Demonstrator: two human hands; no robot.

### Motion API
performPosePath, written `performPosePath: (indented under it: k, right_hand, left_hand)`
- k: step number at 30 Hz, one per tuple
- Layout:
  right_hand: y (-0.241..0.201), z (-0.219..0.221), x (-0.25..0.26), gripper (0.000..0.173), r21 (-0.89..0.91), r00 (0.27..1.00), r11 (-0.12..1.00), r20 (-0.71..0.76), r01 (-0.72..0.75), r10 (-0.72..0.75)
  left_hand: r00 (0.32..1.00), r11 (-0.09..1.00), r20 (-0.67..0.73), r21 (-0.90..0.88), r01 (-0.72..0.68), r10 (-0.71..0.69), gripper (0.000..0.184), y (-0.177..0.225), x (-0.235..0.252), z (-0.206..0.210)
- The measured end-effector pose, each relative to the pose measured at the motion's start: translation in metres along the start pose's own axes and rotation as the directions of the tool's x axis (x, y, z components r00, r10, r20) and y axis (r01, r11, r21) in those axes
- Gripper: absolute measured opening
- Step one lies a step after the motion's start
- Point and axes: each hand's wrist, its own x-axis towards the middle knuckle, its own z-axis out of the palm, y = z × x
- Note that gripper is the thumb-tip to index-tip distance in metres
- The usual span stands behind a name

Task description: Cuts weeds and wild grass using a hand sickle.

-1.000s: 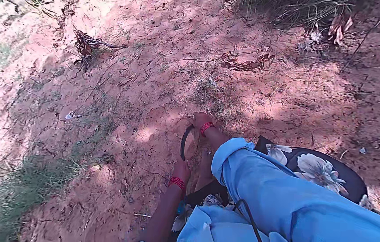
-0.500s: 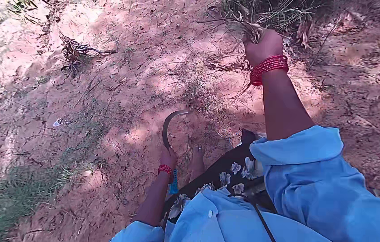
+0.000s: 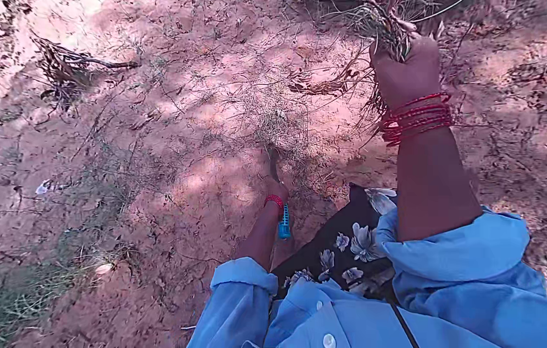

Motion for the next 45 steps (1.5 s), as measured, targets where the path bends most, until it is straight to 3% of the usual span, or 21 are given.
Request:
performPosePath:
  k: [5,10,13,17,21,25,28,30,33,39,42,45]
  right_hand:
    - [-0.014,0.009,-0.011,0.039,-0.049,0.995,0.998,0.096,0.041,-0.036]
    - [0.001,-0.006,-0.005,0.041,-0.008,0.999,1.000,0.028,0.018,-0.018]
    - [0.012,-0.011,0.001,0.042,-0.014,1.000,1.000,0.018,0.017,-0.016]
    - [0.012,-0.021,-0.001,0.046,-0.019,0.997,0.998,0.054,-0.053,0.054]
    - [0.020,-0.026,0.000,0.043,0.004,0.999,0.999,0.003,-0.039,0.039]
    - [0.027,-0.024,0.005,0.040,-0.001,0.999,0.999,0.019,-0.034,0.034]
    - [0.028,-0.019,0.008,0.038,-0.028,0.998,0.999,0.044,-0.036,0.037]
    - [0.030,-0.014,0.010,0.036,-0.028,0.999,0.999,0.049,-0.015,0.017]
    - [0.030,-0.008,0.012,0.036,-0.040,0.995,0.998,0.090,-0.046,0.049]
    - [0.030,-0.001,0.016,0.036,-0.069,0.979,0.995,0.185,-0.071,0.082]
    - [0.035,0.004,0.017,0.031,-0.099,0.972,0.995,0.230,-0.024,0.047]
    - [0.038,0.005,0.015,0.031,-0.108,0.975,0.994,0.220,-0.001,0.025]
  left_hand:
    - [0.999,0.999,-0.010,-0.013,-0.050,0.049,0.058,-0.020,-0.021,0.007]
    - [1.000,0.976,0.016,0.216,-0.002,-0.001,0.058,-0.044,-0.062,0.009]
    - [0.997,0.967,0.035,0.249,0.054,-0.065,0.059,-0.057,-0.091,-0.007]
    - [0.999,0.973,-0.028,0.232,-0.010,0.017,0.052,-0.053,-0.110,-0.031]
    - [0.982,0.974,-0.150,0.214,-0.077,0.111,0.051,-0.031,-0.100,-0.040]
    - [0.970,0.955,-0.174,0.270,-0.119,0.170,0.051,0.023,-0.067,-0.038]
    - [0.968,0.914,-0.202,0.402,-0.059,0.151,0.056,0.068,-0.036,-0.030]
    - [0.974,0.907,-0.186,0.419,-0.038,0.126,0.060,0.076,-0.013,-0.021]
    - [0.991,0.926,-0.119,0.377,-0.011,0.060,0.065,0.060,-0.004,-0.010]
    - [0.998,0.942,-0.060,0.335,-0.015,0.037,0.058,-0.010,-0.058,-0.017]
    - [0.976,0.959,-0.173,0.273,-0.078,0.129,0.054,-0.041,-0.068,-0.029]
    - [0.898,0.990,-0.418,0.017,-0.139,0.133,0.051,-0.069,-0.047,-0.045]
